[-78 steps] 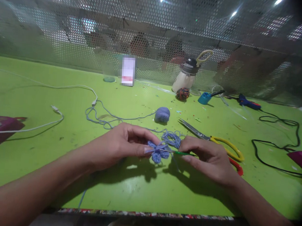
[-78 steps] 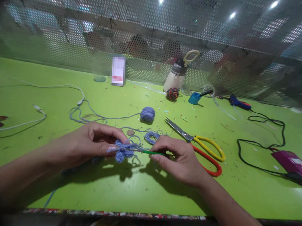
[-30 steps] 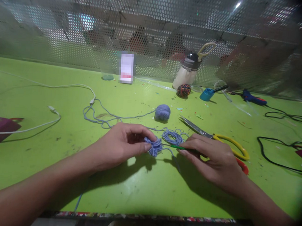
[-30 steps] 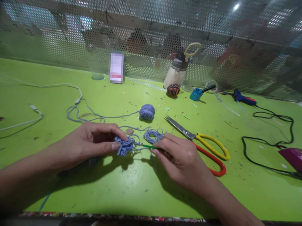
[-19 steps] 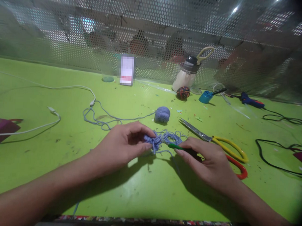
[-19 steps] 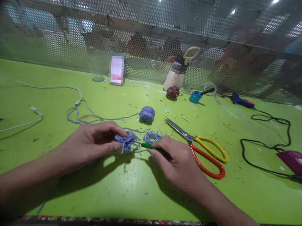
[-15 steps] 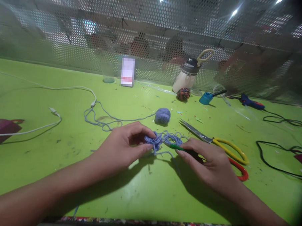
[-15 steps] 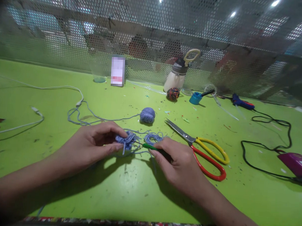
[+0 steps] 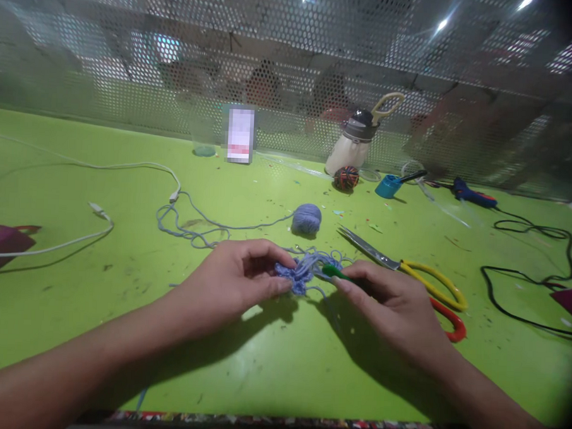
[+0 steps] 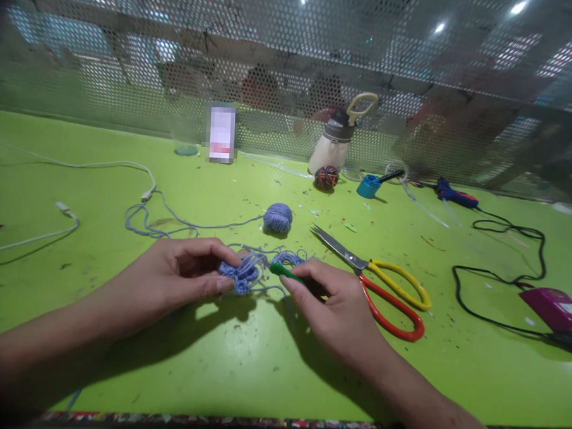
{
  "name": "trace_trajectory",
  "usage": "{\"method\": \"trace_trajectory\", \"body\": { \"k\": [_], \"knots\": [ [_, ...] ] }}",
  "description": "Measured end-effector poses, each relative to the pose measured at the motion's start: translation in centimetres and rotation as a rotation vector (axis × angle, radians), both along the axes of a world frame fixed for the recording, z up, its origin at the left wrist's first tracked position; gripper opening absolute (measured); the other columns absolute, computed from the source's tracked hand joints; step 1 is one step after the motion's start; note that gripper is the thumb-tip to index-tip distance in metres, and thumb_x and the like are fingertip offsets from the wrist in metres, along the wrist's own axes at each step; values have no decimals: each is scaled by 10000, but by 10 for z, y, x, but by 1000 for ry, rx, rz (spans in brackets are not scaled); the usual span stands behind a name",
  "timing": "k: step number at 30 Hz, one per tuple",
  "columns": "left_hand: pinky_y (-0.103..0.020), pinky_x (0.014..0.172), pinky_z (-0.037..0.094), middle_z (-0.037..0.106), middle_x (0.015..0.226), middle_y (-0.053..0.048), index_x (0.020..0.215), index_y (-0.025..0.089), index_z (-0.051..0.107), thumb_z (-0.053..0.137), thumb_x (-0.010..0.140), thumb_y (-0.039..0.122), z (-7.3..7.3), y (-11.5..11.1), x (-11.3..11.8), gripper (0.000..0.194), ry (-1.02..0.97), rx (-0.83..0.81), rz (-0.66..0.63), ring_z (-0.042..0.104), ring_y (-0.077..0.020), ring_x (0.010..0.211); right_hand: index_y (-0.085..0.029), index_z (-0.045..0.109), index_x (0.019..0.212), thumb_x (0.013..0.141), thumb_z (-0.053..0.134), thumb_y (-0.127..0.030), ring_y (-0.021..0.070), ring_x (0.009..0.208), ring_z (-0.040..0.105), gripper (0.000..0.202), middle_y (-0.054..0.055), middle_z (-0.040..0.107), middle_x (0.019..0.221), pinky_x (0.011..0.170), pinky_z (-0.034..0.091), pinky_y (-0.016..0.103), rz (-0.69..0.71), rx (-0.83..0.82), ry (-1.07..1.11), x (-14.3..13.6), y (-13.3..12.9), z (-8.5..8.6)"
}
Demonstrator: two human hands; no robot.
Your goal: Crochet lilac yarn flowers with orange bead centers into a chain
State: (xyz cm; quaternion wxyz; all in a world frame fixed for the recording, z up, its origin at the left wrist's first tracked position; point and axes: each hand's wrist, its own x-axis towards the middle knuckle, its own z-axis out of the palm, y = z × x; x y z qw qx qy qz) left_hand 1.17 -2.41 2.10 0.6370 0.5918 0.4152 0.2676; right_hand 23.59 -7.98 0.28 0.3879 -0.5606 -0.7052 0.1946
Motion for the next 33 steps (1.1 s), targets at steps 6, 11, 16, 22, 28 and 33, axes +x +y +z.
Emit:
{"method": "trace_trajectory", "body": {
  "k": [6,11,16,22,28,33],
  "knots": [
    [-314,748,512,709,818,-35,928,157,692,756,729,204,-4,3,-6,214,-126,-81,-29,640,-151,737,-159,646,719,842,624,-396,109,487,481,267,6,584,590,418,364,223,-77,-284,65,21,20,-4],
    [-302,765,508,712,882,-32,938,178,697,738,754,191,-3,5,-10,189,-139,-17,-28,640,-149,782,-157,687,778,849,631,-393,125,518,519,252,26,627,632,443,383,234,-125,-215,-31,43,27,2],
    [-321,740,504,704,857,-58,907,155,693,699,774,227,-1,4,-7,151,13,145,-44,635,-181,788,-188,722,880,851,645,-379,115,513,524,208,-1,635,639,449,385,229,-71,-75,19,24,11,20],
    [-328,782,502,695,927,-60,923,163,677,626,809,230,1,-2,-6,142,71,318,-136,640,-189,857,-197,680,1096,839,675,-317,125,653,583,284,23,703,878,585,464,233,263,11,-132,-17,11,32],
    [-323,738,491,690,891,-59,917,157,658,613,792,240,3,-4,-5,157,92,347,-159,633,-187,806,-146,664,803,842,667,-284,105,572,470,144,-17,539,645,508,383,227,301,-87,13,-22,21,19],
    [-292,691,481,689,827,-37,904,154,662,616,798,234,2,-3,-4,141,79,232,-155,625,-168,754,-154,639,733,868,596,-173,103,577,472,143,-15,538,629,547,371,238,339,54,-36,-21,16,13]
  ]
}}
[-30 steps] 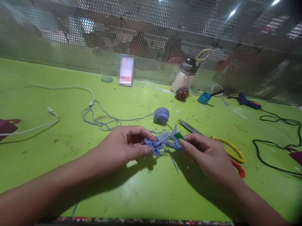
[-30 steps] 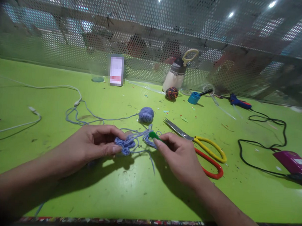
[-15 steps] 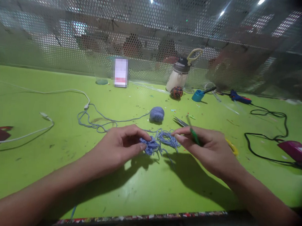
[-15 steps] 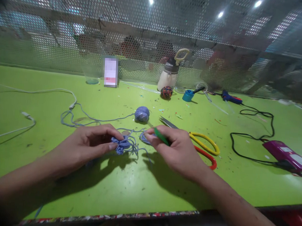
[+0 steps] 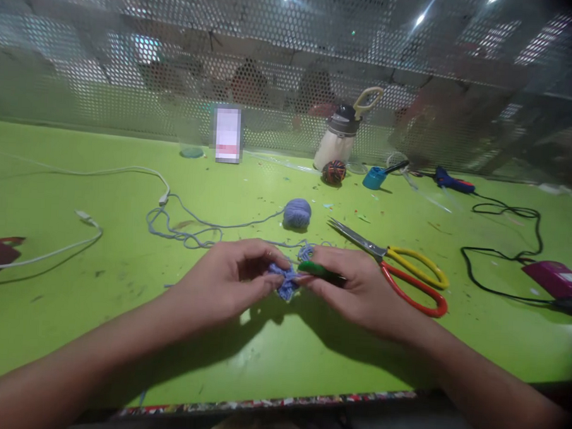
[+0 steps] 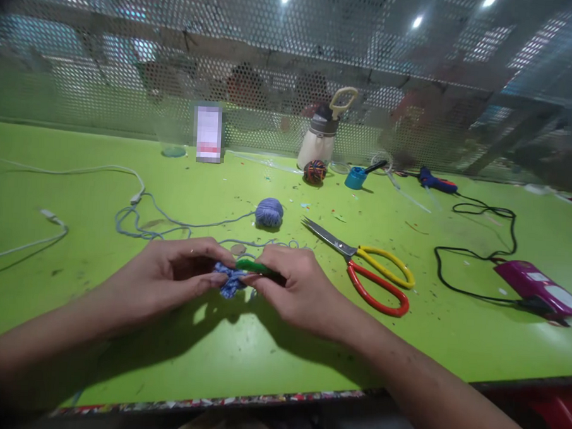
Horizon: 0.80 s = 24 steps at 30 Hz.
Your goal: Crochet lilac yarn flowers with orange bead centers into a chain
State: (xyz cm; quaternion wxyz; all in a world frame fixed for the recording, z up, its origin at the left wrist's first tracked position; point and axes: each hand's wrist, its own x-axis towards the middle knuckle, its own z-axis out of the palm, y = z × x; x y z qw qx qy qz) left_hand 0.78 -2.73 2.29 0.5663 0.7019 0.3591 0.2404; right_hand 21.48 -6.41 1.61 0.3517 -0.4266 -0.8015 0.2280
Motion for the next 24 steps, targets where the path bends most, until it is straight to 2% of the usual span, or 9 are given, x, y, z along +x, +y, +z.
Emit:
{"method": "trace_trajectory", "body": {
  "k": [2,4,7,10,12,14,18,21,24],
  "knots": [
    [-288,700,484,684,814,-26,896,158,668,617,800,220,-1,1,0,125,-8,8,-9,623,-163,754,-150,628,710,868,569,-130,98,579,465,170,-16,526,624,563,364,239,9,66,-33,1,-1,1],
    [-295,737,491,693,860,-35,903,156,671,611,804,201,-2,2,1,124,-17,20,-21,632,-167,799,-145,620,695,864,574,-138,95,573,448,175,-20,507,614,560,356,238,1,36,-16,1,-2,2],
    [-310,778,487,692,918,-54,913,146,677,584,814,168,-3,3,1,138,12,107,-50,634,-175,847,-145,626,716,862,596,-216,100,583,436,165,-17,502,631,540,339,239,-31,-224,100,2,-1,4],
    [-328,779,473,672,886,-58,914,139,687,543,825,134,-4,3,1,169,87,306,-91,618,-179,834,-140,646,782,848,639,-334,103,613,425,205,-11,505,678,549,317,243,-44,-536,276,3,1,3],
    [-344,767,463,658,862,-63,904,135,694,520,830,132,-4,3,1,189,144,406,-108,604,-189,820,-134,656,825,839,658,-378,100,628,411,244,-8,507,706,569,299,250,-13,-667,352,4,3,0],
    [-351,736,452,642,839,-64,893,134,698,511,823,139,-5,3,1,201,205,438,-120,589,-196,795,-135,647,808,817,688,-395,88,597,362,264,-24,471,672,554,255,254,22,-753,380,4,6,-3],
    [-320,666,419,614,817,-43,850,151,684,496,814,156,-6,3,3,191,256,344,-146,567,-178,740,-142,610,744,761,741,-432,82,562,276,318,-52,390,617,535,185,268,32,-794,386,2,10,-9],
    [-295,627,396,595,761,-24,816,154,658,516,854,252,-7,3,4,177,235,177,-154,537,-157,690,-137,616,777,776,723,-458,96,614,325,338,-30,437,680,570,226,269,58,-763,402,0,11,-10],
    [-292,625,408,590,711,-20,801,142,634,562,844,326,-8,4,5,202,151,-38,-159,529,-152,663,-142,585,741,791,711,-456,93,604,308,342,-42,404,660,561,229,269,102,-756,387,0,11,-10]
  ]
}}
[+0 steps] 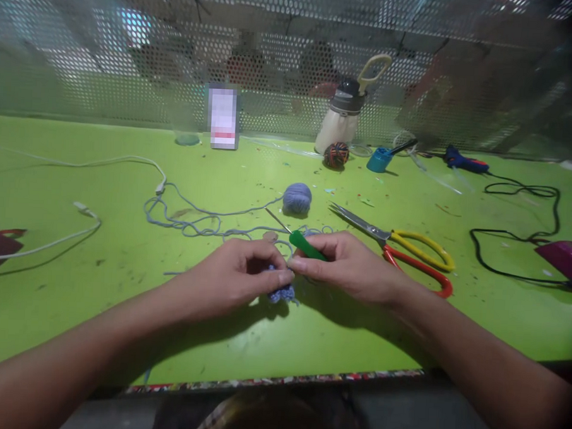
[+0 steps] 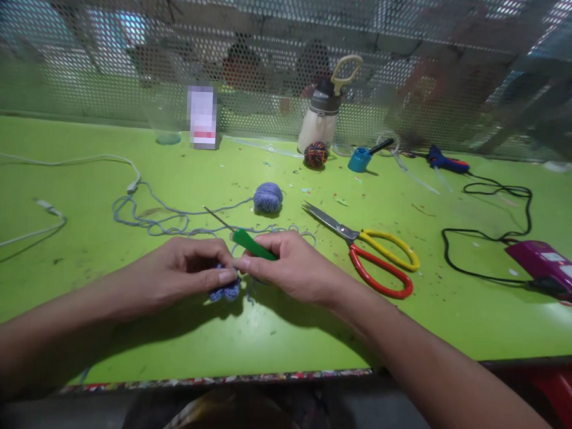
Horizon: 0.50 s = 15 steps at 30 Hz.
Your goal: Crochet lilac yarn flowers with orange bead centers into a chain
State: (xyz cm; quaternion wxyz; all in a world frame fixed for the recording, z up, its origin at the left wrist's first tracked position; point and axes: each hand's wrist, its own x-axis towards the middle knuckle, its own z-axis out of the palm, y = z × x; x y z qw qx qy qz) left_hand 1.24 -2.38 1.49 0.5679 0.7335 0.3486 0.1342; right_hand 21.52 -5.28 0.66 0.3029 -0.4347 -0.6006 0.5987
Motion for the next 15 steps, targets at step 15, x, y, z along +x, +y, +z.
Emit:
{"method": "trace_trajectory", "body": {
  "k": [15],
  "knots": [
    [-305,686,437,631,761,-48,794,121,637,631,842,308,-6,6,-4,193,-24,-184,-100,542,-152,707,-134,586,776,873,644,-352,36,421,308,246,-14,598,616,406,182,235,108,-135,62,4,3,-2]
  ]
}}
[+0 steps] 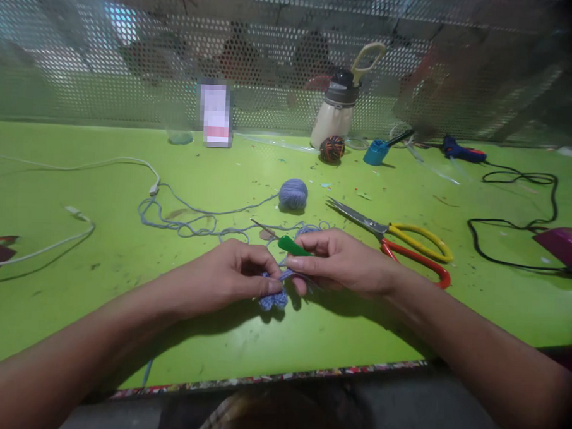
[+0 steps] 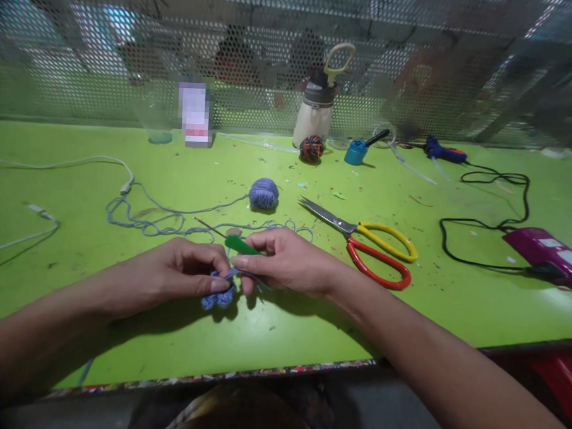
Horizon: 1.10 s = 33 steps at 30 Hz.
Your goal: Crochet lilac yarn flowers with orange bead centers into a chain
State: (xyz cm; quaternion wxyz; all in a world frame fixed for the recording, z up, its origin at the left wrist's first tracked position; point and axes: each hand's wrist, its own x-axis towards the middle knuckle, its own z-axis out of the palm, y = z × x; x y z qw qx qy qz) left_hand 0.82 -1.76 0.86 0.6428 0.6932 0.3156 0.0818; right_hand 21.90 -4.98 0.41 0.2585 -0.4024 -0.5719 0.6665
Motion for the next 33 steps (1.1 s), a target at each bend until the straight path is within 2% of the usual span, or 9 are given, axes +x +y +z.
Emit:
{"method": "trace_trajectory", "body": {
  "k": [2,5,7,10,14,17,21,26,33],
  "knots": [
    [-293,682,428,622,742,-36,792,122,632,638,843,302,3,1,-1,187,-5,-49,29,536,-140,696,-139,591,770,860,660,-379,38,421,305,266,-24,583,579,410,172,235,-51,2,8,2,0,-1],
    [-269,639,401,598,712,-13,789,132,638,650,836,296,6,2,-3,171,-2,-3,71,515,-121,660,-136,627,799,817,707,-389,52,463,327,266,-57,491,531,440,185,237,-132,40,-22,5,-1,0],
    [-269,623,397,589,726,-10,779,139,648,647,830,285,6,3,-3,155,-13,90,103,511,-117,649,-131,657,834,763,758,-376,61,510,357,274,-56,483,574,473,223,237,-155,74,-61,6,-2,4],
    [-290,647,414,599,777,-25,766,151,672,644,811,252,4,3,-3,115,0,311,151,532,-135,688,-122,693,855,711,794,-356,84,602,427,292,-20,554,689,539,295,243,-131,133,-130,5,-4,11],
    [-313,687,435,621,800,-36,773,168,690,621,818,244,5,1,-1,112,41,451,141,559,-161,739,-124,704,785,741,756,-365,87,594,407,250,-31,517,646,544,299,246,-141,189,-179,5,-4,14],
    [-312,686,436,621,792,-38,760,169,682,611,829,255,6,1,-1,131,65,462,116,558,-163,738,-116,702,785,783,712,-346,89,590,397,230,-28,503,634,541,300,251,-173,249,-211,8,-2,11],
    [-314,688,441,614,791,-43,766,165,671,612,831,262,5,2,-1,131,79,434,129,555,-168,743,-118,706,802,785,705,-283,108,628,453,165,2,571,684,574,340,265,-181,285,-220,9,0,7],
    [-324,706,475,593,881,-55,833,147,675,648,788,216,3,1,0,86,13,283,167,578,-163,750,-125,723,800,776,712,-302,119,644,494,179,13,618,706,574,359,266,-248,318,-165,6,-3,8],
    [-376,802,492,600,956,-85,975,139,701,663,763,184,1,-1,0,220,8,278,186,599,-205,861,-132,701,719,809,647,-263,101,566,440,168,-15,536,594,518,317,253,-231,407,-264,4,-12,16]
  ]
}}
